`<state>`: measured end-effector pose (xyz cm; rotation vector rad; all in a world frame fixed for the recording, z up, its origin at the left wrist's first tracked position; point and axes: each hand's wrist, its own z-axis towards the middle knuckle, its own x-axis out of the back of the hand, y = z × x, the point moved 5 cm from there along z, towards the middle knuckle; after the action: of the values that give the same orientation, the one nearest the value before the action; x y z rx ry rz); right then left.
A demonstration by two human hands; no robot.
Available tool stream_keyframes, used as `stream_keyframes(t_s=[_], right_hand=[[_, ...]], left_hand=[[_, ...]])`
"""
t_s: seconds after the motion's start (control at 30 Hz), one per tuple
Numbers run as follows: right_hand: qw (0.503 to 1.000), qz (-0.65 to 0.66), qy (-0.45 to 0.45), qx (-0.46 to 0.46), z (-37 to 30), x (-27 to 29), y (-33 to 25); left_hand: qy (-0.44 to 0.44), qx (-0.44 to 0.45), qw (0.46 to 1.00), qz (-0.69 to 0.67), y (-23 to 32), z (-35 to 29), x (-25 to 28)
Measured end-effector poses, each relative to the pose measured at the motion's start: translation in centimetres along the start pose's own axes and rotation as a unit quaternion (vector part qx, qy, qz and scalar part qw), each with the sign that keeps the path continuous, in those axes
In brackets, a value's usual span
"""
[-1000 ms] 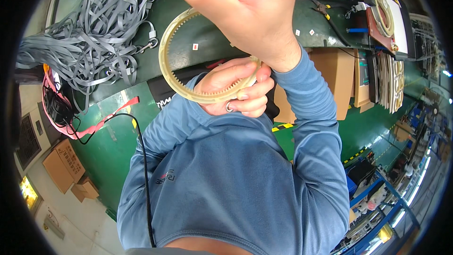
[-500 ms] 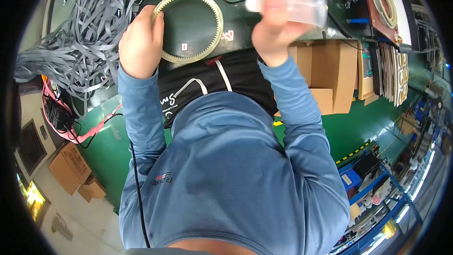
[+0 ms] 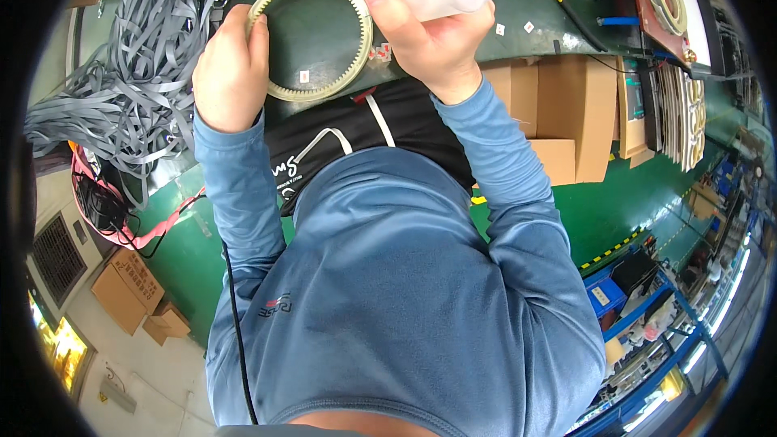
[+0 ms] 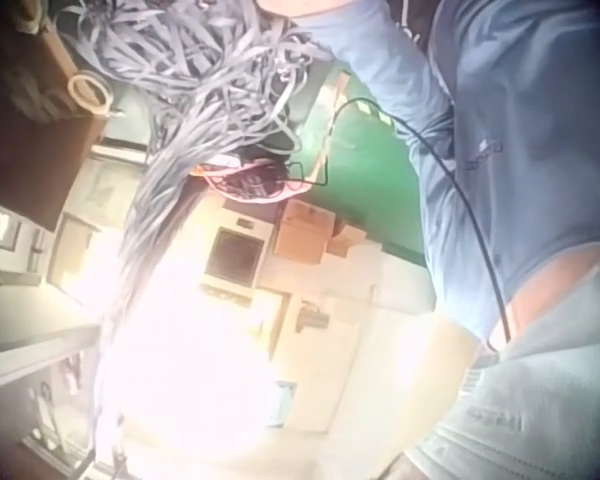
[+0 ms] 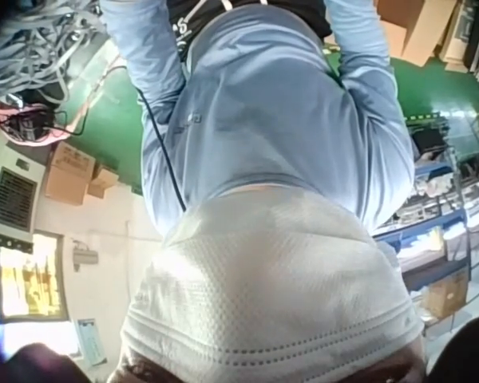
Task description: Assembling circular components by applying adhesive and attaching straps at a production workbench.
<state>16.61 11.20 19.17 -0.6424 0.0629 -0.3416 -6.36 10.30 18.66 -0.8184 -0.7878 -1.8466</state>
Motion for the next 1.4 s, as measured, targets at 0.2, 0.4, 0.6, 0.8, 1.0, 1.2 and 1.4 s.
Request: stream_keyframes(t_s=[0.2,0.4,0.6,0.8,1.0,1.2,1.4], right_hand=[[1.0,0.004,-0.002,-0.03,0.2,-0.4,-0.1],[1.0,0.003,-0.013,-0.012,0.2,-0.5,-0.2],[0.999,-0.006,0.006,-0.053,-0.1,-0.3,0.0],[0.998,0.011,-0.003,-0.062,-0.1,-0.3,-0.2],[1.0,-0.024,0.002,-0.02,-0.4,0.0,-0.6],[0.985,-0.055,0.163,-0.018,7.0,5.7,-0.6],[0.984,-0.162,0.015,-0.074,25.3,7.5,12.4]], left_hand=[[0.014,-0.009,1.0,-0.002,0.2,0.1,0.2],[0.005,-0.003,1.0,-0.01,0.1,0.1,0.2],[0.01,-0.004,1.0,-0.011,0.1,0.1,0.2],[0.016,-0.01,1.0,-0.008,0.0,0.1,0.2],[-0.003,0.008,1.0,-0.008,0.1,0.1,0.2],[-0.073,0.098,0.99,-0.077,0.1,0.7,0.8],[-0.151,0.13,0.974,-0.105,-0.3,0.7,0.7]])
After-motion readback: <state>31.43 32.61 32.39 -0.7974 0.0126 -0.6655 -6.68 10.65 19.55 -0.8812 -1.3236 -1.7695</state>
